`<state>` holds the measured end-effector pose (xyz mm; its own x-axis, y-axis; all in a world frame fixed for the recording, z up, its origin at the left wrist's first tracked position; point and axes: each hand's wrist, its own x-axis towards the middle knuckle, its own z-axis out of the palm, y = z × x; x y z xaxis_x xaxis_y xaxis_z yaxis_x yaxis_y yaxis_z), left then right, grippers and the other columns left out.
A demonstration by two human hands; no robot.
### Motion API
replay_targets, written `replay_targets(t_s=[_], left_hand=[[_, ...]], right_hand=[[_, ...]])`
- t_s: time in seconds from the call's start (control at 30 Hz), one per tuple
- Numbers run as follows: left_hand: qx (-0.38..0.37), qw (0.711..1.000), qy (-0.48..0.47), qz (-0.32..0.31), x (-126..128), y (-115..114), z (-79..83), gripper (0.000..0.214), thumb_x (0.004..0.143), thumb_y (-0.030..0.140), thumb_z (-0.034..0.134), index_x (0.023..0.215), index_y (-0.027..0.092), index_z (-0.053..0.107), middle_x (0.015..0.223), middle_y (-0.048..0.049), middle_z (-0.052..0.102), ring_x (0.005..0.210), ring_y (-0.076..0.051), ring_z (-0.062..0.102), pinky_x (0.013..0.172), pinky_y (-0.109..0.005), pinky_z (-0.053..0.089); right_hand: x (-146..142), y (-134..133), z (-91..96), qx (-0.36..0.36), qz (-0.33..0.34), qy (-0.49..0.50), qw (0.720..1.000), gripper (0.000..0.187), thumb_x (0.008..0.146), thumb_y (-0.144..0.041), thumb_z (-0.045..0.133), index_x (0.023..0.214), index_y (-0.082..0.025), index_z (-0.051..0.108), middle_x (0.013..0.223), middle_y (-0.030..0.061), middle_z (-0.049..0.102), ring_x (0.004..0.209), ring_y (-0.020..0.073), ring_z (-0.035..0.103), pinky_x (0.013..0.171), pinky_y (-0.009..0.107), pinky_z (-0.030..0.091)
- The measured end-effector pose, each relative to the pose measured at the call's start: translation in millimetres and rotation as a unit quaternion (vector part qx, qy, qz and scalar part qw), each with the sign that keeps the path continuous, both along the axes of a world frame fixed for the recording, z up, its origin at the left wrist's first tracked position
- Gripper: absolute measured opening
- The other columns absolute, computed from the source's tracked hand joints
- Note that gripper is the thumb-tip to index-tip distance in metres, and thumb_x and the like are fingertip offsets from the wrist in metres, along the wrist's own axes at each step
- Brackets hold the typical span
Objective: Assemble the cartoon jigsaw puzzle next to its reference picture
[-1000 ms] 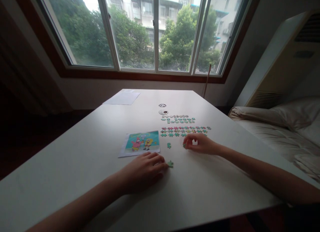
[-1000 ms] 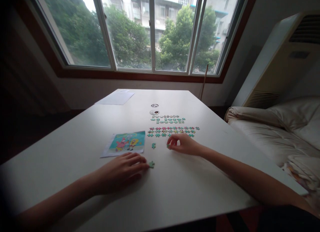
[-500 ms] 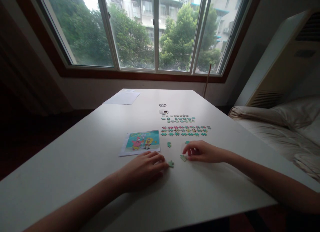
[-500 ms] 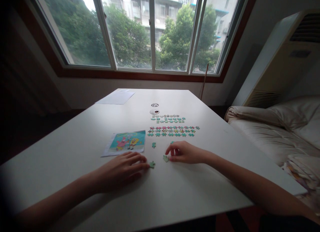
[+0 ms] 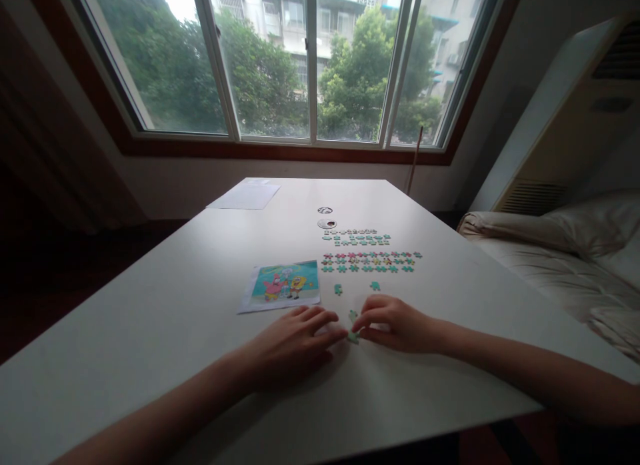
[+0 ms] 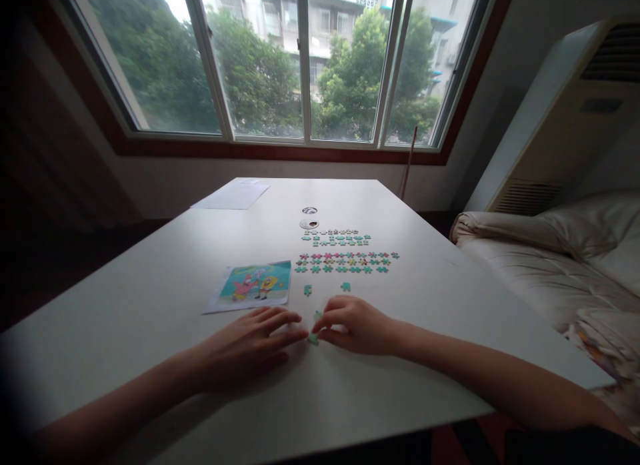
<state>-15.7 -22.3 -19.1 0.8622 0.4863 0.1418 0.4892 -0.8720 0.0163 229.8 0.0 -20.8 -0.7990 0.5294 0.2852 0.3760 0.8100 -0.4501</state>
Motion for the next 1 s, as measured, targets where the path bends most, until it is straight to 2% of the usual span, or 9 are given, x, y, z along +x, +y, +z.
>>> replay_targets(t_s=[0.1, 0.23, 0.43, 0.57, 0.7, 0.87, 1.0], left_hand=[[-0.017, 1.0, -0.011, 0.006, 0.4, -1.4, 0.1, 0.034, 0.086, 0.024, 0.051, 0.12, 0.024, 0.047, 0.119, -0.0072, 0.053, 0.104, -0.025, 0.051, 0.089, -0.041, 0.043], [-0.042, 0.999, -0.014, 0.01, 4.9, -3.7, -0.4, 0.036, 0.087, 0.027, 0.05, 0.122, 0.021, 0.046, 0.122, -0.0068, 0.053, 0.106, -0.025, 0.051, 0.091, -0.042, 0.042], [-0.066, 0.998, -0.017, -0.013, 14.0, -1.8, 0.2, 0.049, 0.089, 0.034, 0.046, 0.134, 0.018, 0.034, 0.137, -0.0077, 0.043, 0.117, -0.026, 0.044, 0.096, -0.043, 0.037], [-0.073, 0.997, -0.026, -0.022, 15.6, -2.2, 1.4, 0.048, 0.089, 0.037, 0.046, 0.133, 0.02, 0.036, 0.137, -0.0056, 0.043, 0.119, -0.026, 0.043, 0.096, -0.042, 0.036], [-0.075, 0.997, -0.014, -0.029, 11.9, -4.3, 4.3, 0.045, 0.088, 0.035, 0.049, 0.129, 0.02, 0.04, 0.135, -0.0051, 0.046, 0.118, -0.025, 0.045, 0.096, -0.042, 0.037], [-0.075, 0.997, 0.002, -0.035, 2.4, -9.3, 10.9, 0.043, 0.089, 0.034, 0.048, 0.129, 0.021, 0.041, 0.135, -0.0054, 0.046, 0.117, -0.025, 0.046, 0.095, -0.04, 0.038], [-0.057, 0.997, 0.023, -0.039, 0.3, -14.8, 12.4, 0.045, 0.089, 0.035, 0.048, 0.129, 0.018, 0.04, 0.139, -0.0082, 0.04, 0.117, -0.027, 0.046, 0.094, -0.041, 0.039]], right_hand=[[3.8, -3.0, 6.8, 0.041, 0.053, -0.044, 0.997, 0.021, 0.088, -0.028, 0.049, 0.094, -0.02, 0.067, 0.086, 0.0065, 0.062, 0.079, 0.014, 0.054, 0.075, 0.027, 0.042], [15.4, 4.3, 12.7, 0.02, 0.093, -0.08, 0.992, 0.021, 0.088, -0.029, 0.049, 0.091, -0.019, 0.068, 0.086, 0.0062, 0.063, 0.081, 0.0145, 0.054, 0.075, 0.026, 0.042], [45.2, 20.5, 5.5, -0.038, 0.035, -0.068, 0.996, 0.021, 0.087, -0.03, 0.051, 0.091, -0.017, 0.068, 0.087, 0.0073, 0.062, 0.078, 0.0128, 0.057, 0.073, 0.024, 0.045], [59.0, 21.2, 0.7, -0.06, -0.001, -0.051, 0.997, 0.02, 0.084, -0.032, 0.055, 0.088, -0.016, 0.067, 0.088, 0.0075, 0.062, 0.077, 0.0125, 0.057, 0.071, 0.024, 0.045], [61.6, 16.1, -3.2, -0.083, -0.027, -0.031, 0.996, 0.021, 0.085, -0.033, 0.053, 0.085, -0.016, 0.065, 0.088, 0.0073, 0.061, 0.074, 0.0115, 0.055, 0.068, 0.023, 0.045], [60.1, 12.8, -4.6, -0.093, -0.043, -0.019, 0.995, 0.022, 0.086, -0.032, 0.052, 0.096, -0.017, 0.063, 0.088, 0.0067, 0.061, 0.061, 0.0086, 0.047, 0.057, 0.02, 0.041], [59.8, 12.1, -1.8, -0.111, -0.025, -0.006, 0.993, 0.024, 0.09, -0.029, 0.043, 0.101, -0.017, 0.061, 0.095, 0.0092, 0.062, 0.075, 0.0119, 0.055, 0.066, 0.023, 0.044]])
